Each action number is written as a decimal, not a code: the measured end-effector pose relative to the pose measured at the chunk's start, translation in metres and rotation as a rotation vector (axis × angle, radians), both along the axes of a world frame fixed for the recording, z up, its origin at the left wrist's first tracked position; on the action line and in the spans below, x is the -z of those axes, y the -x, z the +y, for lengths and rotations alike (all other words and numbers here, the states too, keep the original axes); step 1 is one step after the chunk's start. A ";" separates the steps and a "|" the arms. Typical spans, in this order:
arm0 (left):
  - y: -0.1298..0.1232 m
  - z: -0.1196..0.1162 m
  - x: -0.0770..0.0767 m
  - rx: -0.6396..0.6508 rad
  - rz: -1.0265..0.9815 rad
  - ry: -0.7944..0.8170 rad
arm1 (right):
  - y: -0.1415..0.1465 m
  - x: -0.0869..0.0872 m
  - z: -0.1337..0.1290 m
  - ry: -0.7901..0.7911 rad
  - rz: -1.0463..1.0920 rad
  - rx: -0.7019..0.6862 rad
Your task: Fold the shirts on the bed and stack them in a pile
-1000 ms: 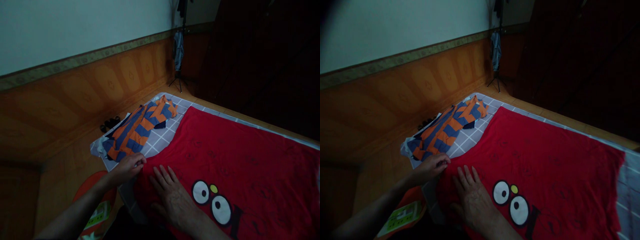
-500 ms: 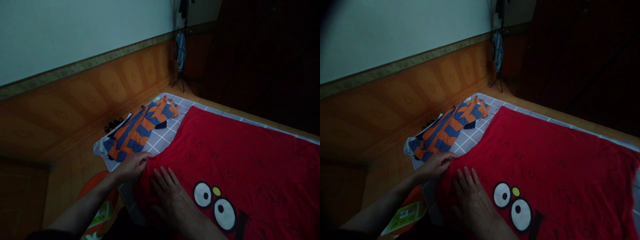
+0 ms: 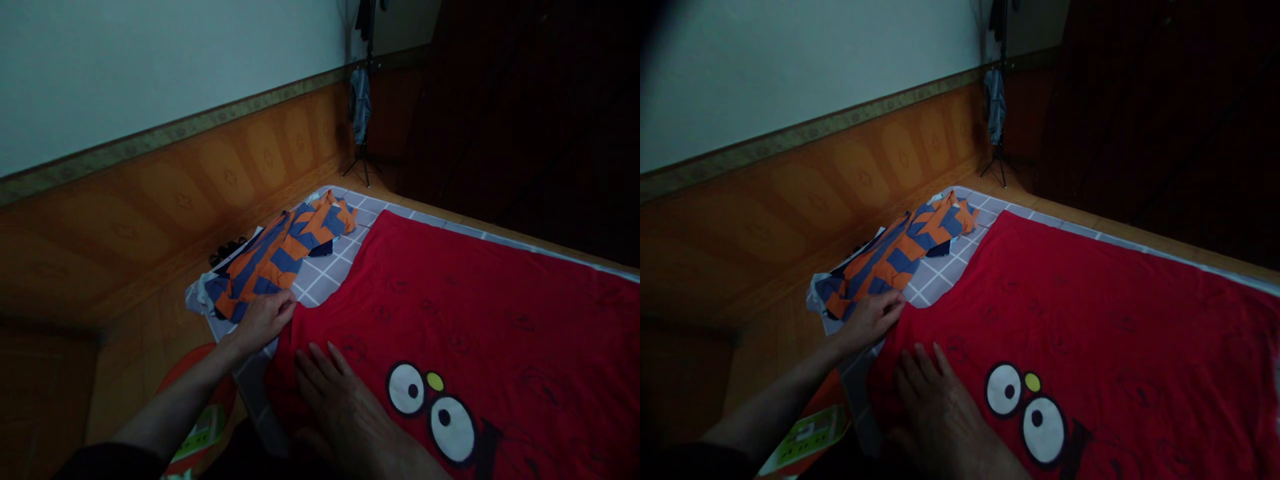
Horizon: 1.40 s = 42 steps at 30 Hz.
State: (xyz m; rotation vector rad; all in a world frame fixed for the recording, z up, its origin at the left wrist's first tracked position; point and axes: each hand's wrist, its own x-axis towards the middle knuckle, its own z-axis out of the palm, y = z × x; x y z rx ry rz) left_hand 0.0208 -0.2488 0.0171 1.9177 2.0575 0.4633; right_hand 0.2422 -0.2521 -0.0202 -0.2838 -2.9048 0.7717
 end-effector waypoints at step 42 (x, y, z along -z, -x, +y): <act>0.055 -0.036 -0.034 0.231 -0.060 0.226 | 0.004 0.002 -0.008 0.084 0.024 -0.097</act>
